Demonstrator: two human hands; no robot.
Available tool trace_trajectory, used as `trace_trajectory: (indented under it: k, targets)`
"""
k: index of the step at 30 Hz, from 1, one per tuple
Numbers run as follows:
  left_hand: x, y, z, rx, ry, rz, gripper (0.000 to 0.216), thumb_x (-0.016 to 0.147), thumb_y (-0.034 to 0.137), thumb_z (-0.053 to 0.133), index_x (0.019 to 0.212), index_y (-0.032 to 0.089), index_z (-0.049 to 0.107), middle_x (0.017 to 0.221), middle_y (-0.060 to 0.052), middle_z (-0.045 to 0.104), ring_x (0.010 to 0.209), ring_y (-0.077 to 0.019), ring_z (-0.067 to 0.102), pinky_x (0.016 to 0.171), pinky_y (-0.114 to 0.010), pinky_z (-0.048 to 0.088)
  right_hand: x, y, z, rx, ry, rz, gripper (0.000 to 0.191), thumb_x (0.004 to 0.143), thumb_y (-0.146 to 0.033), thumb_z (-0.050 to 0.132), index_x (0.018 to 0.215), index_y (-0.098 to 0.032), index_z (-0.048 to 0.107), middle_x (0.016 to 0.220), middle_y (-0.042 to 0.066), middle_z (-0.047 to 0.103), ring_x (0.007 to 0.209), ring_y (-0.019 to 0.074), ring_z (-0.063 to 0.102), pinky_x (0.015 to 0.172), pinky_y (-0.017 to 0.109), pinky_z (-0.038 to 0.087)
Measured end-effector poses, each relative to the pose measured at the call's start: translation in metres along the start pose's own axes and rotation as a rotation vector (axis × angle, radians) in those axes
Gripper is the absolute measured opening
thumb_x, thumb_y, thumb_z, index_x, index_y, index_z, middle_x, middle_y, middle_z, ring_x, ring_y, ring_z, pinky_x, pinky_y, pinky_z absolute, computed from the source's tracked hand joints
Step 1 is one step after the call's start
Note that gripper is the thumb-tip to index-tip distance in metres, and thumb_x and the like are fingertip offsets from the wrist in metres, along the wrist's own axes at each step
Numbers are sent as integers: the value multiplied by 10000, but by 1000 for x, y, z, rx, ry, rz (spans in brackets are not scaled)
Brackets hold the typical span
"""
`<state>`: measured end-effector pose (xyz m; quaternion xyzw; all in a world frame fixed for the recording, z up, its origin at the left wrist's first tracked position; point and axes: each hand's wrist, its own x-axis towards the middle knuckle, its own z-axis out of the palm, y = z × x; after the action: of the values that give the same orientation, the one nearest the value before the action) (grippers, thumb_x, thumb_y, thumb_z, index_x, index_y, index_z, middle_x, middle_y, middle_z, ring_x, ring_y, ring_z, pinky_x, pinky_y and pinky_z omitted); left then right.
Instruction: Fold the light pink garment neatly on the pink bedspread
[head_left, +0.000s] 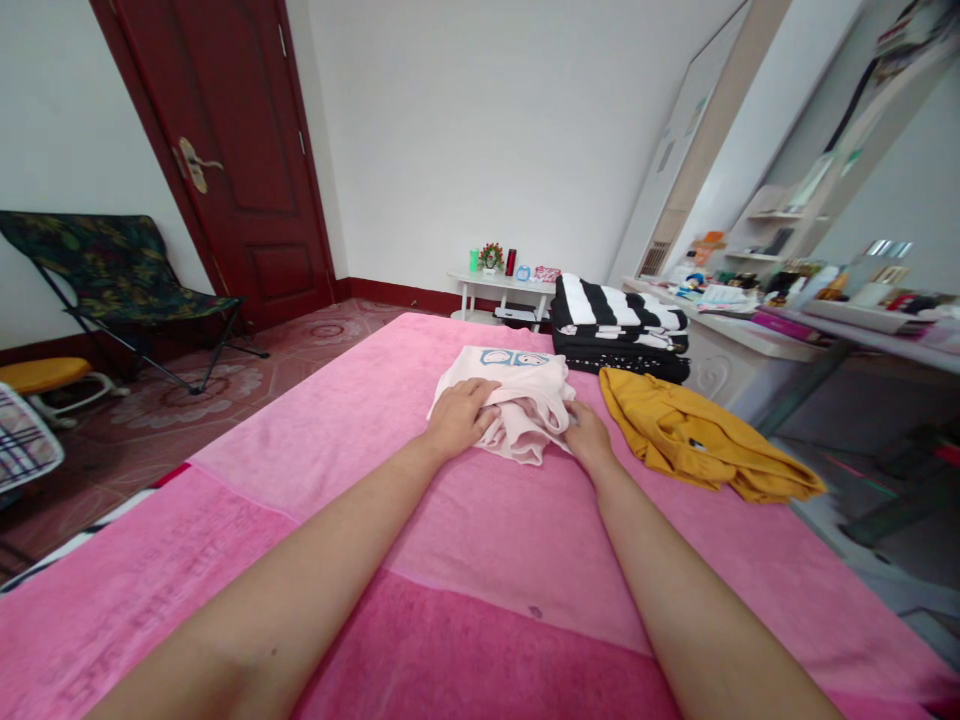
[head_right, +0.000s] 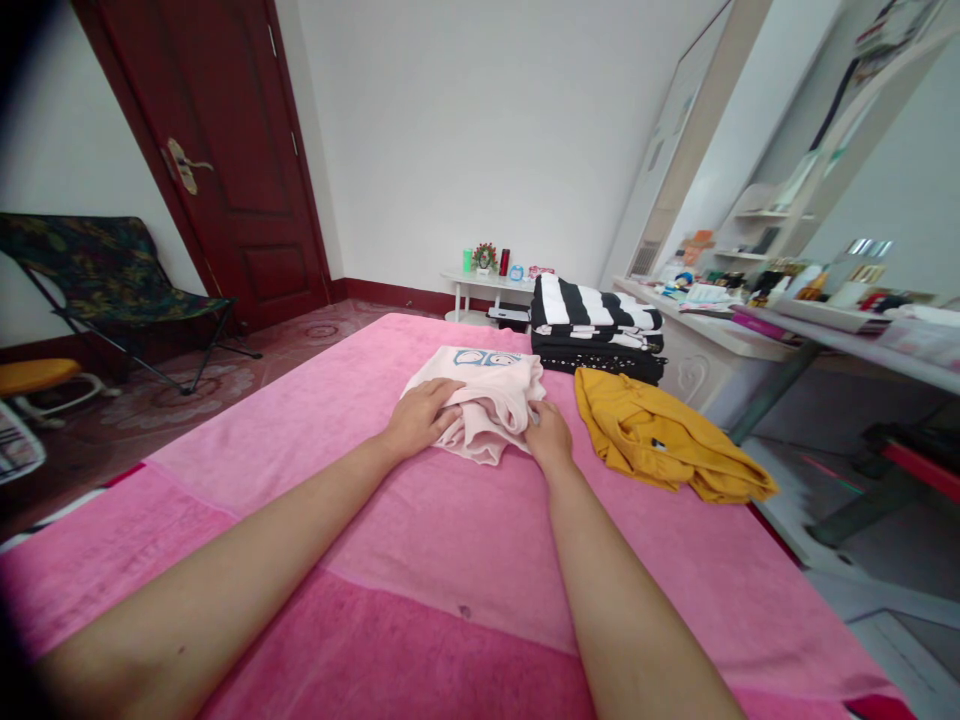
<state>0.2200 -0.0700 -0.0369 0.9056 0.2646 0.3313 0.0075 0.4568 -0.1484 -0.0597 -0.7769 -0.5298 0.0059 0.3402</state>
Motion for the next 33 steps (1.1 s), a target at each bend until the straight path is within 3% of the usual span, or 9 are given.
trace_trajectory:
  k: [33]
  targets:
    - [0, -1, 2, -7, 4, 1, 415, 891, 365, 484, 1284, 231, 490, 1235, -69, 557, 1094, -247, 520, 937, -388, 424, -4, -6, -4, -25, -8, 26, 345, 819, -267, 527, 1132, -178, 642, 1185, 97, 618, 1078, 233, 567, 865, 296, 416]
